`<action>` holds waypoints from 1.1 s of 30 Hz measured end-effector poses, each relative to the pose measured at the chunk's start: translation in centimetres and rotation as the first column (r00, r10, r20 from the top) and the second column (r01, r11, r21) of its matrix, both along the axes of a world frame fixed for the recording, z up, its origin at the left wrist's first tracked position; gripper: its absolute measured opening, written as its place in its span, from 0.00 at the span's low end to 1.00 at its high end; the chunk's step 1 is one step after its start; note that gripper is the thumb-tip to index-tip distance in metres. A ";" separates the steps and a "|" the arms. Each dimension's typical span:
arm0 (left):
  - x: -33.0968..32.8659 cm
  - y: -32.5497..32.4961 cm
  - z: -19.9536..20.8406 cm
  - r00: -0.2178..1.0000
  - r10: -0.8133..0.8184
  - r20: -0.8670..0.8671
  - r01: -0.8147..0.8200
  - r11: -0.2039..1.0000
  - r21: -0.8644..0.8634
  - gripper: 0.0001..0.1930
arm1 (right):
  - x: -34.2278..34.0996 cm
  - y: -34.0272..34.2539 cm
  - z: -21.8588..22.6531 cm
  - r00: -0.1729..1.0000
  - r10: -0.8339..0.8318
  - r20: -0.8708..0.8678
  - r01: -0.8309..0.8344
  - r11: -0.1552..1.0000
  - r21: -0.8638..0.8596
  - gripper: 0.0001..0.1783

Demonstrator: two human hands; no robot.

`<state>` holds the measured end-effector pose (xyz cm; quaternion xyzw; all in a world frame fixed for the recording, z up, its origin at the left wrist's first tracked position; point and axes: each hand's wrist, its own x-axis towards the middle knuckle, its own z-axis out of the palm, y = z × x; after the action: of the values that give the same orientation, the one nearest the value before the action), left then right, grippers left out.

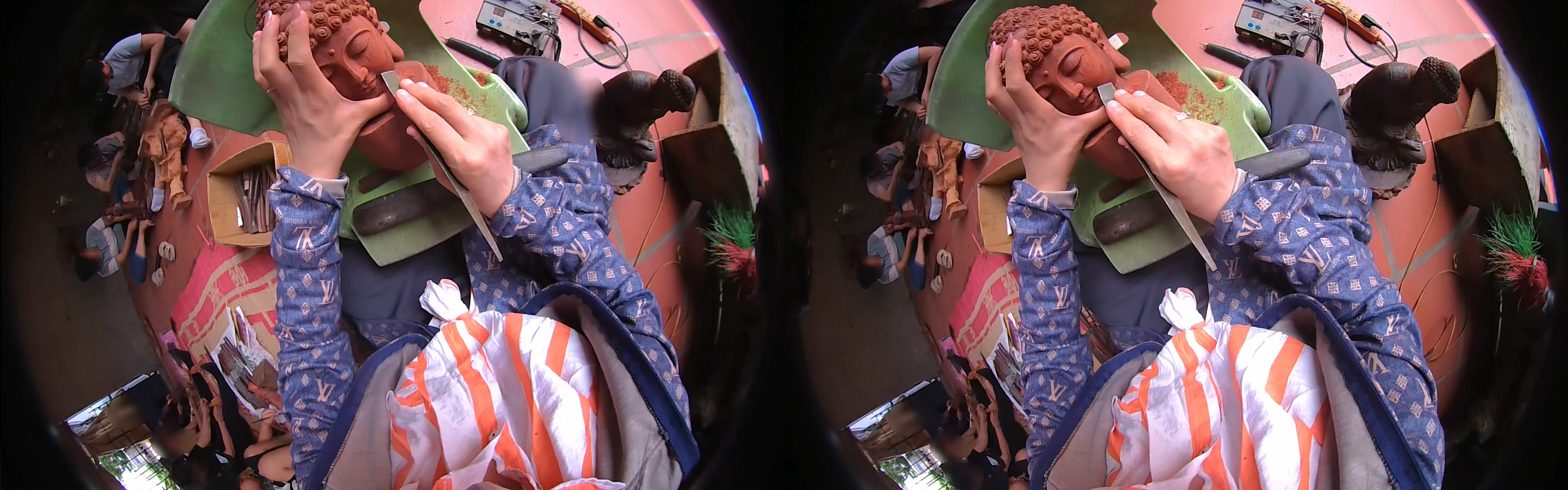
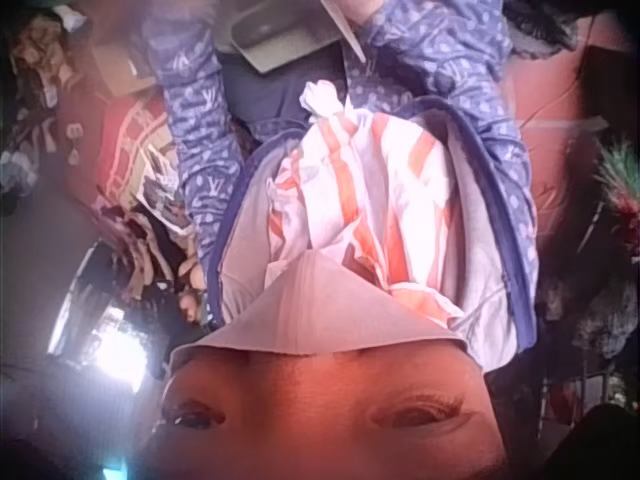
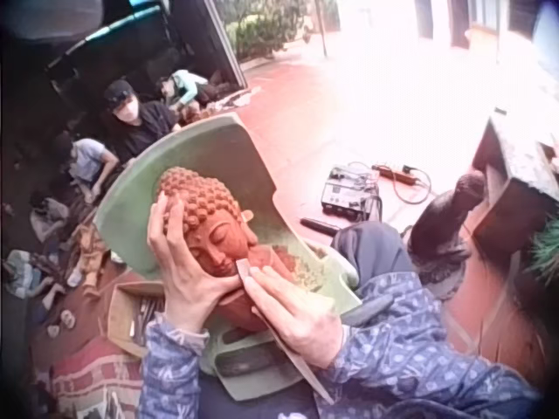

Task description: The person carves a reddish-brown wooden Buddha head using a metal chisel. They hold the head steady with one hand and carefully shape the facial features, including the eyes, nose, and mouth, with the other hand.

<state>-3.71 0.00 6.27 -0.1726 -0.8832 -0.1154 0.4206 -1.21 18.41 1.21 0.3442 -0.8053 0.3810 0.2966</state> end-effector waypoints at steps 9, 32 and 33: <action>0.3 0.3 0.3 0.999 0.035 0.019 -0.034 0.999 -0.024 0.65 | -1.5 1.8 1.7 0.961 0.227 0.160 -0.181 0.949 -0.258 0.19; 0.1 0.0 -0.2 1.000 0.024 -0.013 -0.025 0.999 -0.037 0.65 | -2.1 -0.6 0.7 0.968 0.234 0.094 -0.167 0.873 -0.459 0.12; 0.0 0.1 -0.1 1.000 0.022 -0.017 -0.023 0.999 -0.035 0.65 | -2.2 -0.6 0.7 0.970 0.230 0.076 -0.170 0.869 -0.464 0.11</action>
<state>-3.67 0.06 6.15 -0.1710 -0.8834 -0.0938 0.4261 -3.39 17.84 1.87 0.3215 -0.6712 0.6087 0.2750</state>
